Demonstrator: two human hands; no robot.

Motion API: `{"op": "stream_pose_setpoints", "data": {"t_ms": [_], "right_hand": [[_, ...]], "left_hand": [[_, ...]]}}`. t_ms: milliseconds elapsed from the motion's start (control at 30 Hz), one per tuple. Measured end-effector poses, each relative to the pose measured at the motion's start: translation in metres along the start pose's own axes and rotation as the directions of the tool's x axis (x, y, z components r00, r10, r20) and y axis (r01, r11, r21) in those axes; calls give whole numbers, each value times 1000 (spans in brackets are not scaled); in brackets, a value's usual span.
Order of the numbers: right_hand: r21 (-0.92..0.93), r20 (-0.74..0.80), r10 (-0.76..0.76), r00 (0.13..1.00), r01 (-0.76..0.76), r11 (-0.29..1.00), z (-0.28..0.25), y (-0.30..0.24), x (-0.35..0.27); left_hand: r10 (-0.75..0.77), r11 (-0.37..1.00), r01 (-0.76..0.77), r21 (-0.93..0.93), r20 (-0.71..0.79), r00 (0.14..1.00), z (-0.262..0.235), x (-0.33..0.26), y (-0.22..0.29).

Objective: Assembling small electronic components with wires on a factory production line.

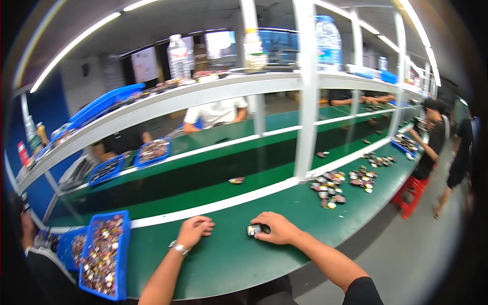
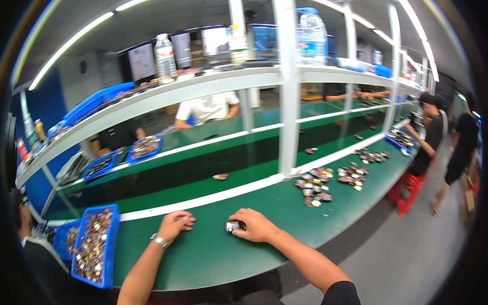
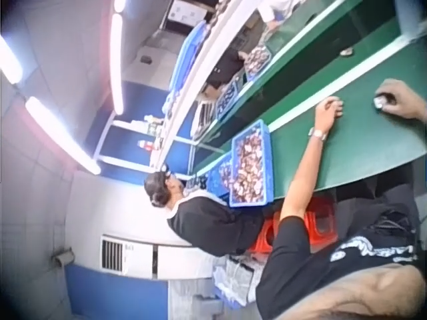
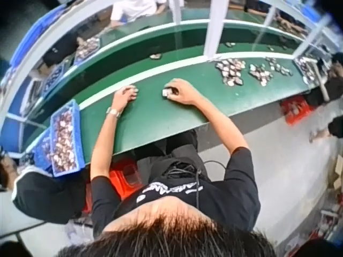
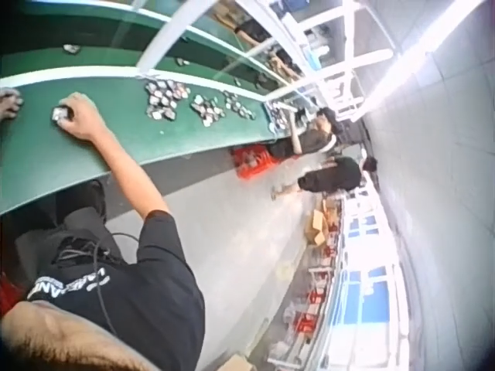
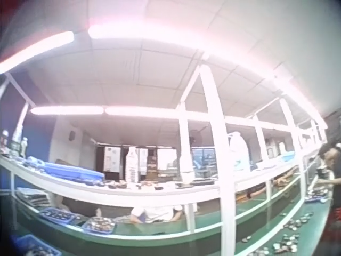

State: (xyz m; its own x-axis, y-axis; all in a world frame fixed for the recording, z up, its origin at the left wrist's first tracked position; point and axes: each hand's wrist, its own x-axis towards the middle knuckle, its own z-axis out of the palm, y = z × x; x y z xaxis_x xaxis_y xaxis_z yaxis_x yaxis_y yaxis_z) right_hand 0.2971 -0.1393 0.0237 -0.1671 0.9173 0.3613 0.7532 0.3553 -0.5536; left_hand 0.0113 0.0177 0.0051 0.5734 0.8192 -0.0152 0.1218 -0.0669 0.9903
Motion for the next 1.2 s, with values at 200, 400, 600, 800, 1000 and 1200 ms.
{"op": "stream_pose_setpoints", "data": {"t_ms": [200,400,600,800,1000,1200], "right_hand": [[160,-92,-200,976,213,964,42,-52,98],[193,-182,-283,942,316,929,69,-58,107],[186,-110,-301,947,317,930,66,-51,106],[289,24,-139,990,126,949,68,-35,101],[330,1,-85,996,80,941,63,-39,101],[320,-6,-201,979,193,928,57,-50,97]], "left_hand": [[34,894,24,-448,120,992,0,-14,8],[121,844,-17,-537,159,980,-23,-20,6],[82,880,-14,-475,122,989,-25,-22,5],[33,837,51,-545,142,989,-20,-22,10],[-5,852,98,-514,179,984,-19,-26,9],[58,911,9,-412,150,987,-15,-24,2]]}}
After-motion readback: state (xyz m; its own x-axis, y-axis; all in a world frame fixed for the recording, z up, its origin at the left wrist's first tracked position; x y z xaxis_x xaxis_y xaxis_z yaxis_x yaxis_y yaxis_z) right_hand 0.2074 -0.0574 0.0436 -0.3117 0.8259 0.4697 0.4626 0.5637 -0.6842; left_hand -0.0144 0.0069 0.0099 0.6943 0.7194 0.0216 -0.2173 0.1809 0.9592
